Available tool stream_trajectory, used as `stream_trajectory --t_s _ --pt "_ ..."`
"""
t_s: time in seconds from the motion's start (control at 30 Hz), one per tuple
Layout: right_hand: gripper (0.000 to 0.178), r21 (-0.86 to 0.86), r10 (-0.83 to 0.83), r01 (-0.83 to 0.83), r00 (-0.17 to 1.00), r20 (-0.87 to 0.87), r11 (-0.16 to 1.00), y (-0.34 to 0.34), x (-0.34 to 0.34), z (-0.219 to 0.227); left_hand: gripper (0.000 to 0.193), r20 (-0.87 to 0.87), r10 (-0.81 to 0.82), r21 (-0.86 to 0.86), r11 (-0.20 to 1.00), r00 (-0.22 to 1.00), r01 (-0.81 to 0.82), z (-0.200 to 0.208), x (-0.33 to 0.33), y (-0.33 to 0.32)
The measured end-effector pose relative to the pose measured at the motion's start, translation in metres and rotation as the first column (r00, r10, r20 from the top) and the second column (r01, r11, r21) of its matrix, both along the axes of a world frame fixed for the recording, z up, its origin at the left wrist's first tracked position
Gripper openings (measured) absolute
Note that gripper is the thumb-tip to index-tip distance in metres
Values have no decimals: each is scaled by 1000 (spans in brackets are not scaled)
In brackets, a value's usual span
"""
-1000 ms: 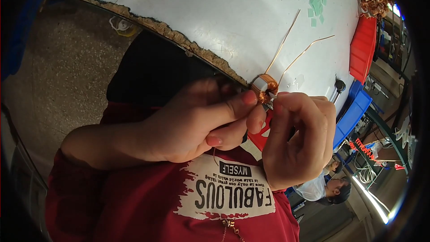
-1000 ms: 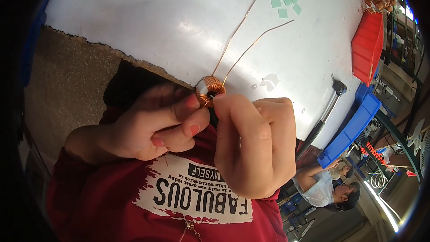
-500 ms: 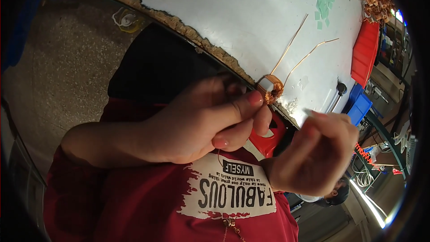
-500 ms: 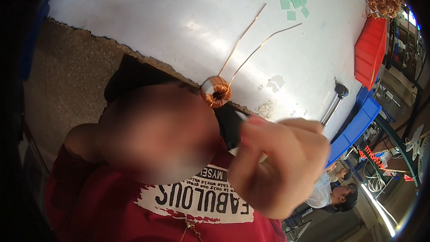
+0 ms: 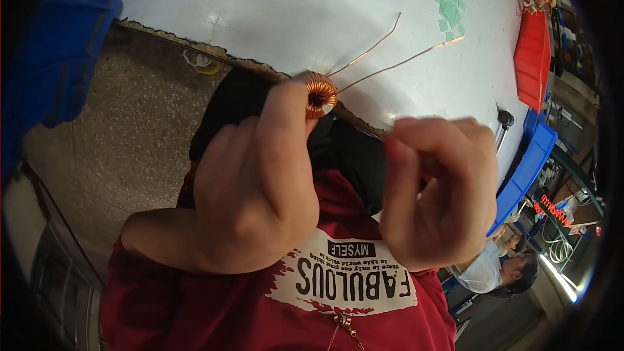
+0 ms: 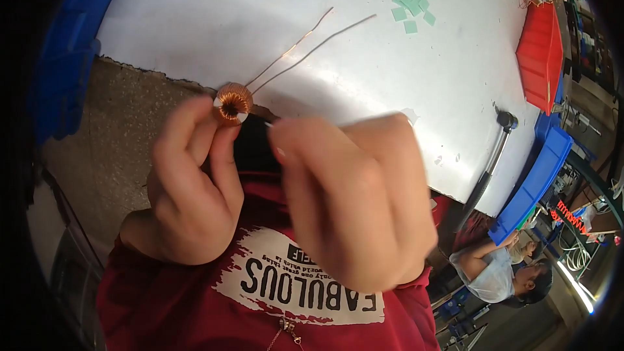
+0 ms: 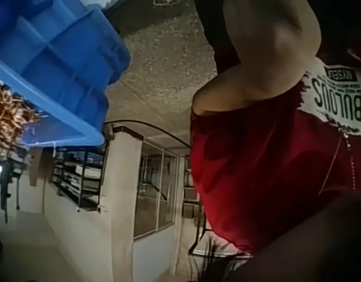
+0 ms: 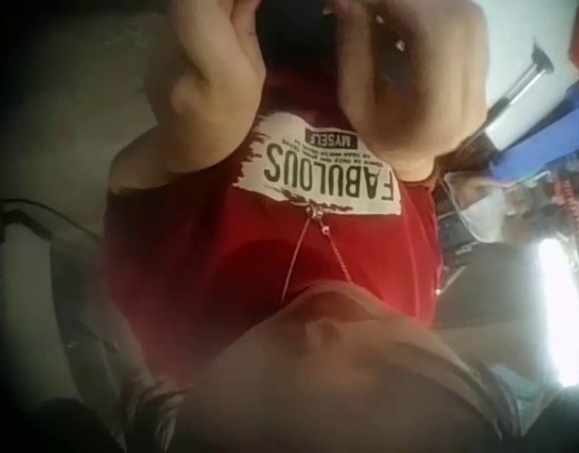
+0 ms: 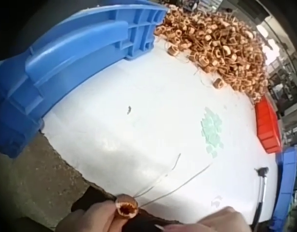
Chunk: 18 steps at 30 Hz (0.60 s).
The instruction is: The recorder is assembling and tapping copper coils with wires at a factory workstation.
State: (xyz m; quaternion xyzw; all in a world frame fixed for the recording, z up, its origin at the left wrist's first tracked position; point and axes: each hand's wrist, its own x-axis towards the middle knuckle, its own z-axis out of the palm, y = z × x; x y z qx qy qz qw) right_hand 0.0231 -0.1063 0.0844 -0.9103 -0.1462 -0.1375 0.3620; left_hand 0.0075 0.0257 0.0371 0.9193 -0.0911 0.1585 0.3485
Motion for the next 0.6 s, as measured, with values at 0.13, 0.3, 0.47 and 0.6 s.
stream_trajectory --t_s 0.13,0.3,0.47,0.6 --pt "26 19 -20 20 1000 -11 1000 18 6 -8 37 -56 -36 31 999 998 38 7 6 5" --pt "27 -30 -44 43 998 -40 999 24 8 -8 36 -93 -85 17 996 992 87 6 14 9" --pt "28 -83 -85 79 994 -71 993 28 10 -8 35 -77 -111 -66 992 991 106 6 18 11" --pt "28 -114 -119 113 991 -53 987 33 12 -10 35 -84 -118 -102 989 989 109 5 16 12"
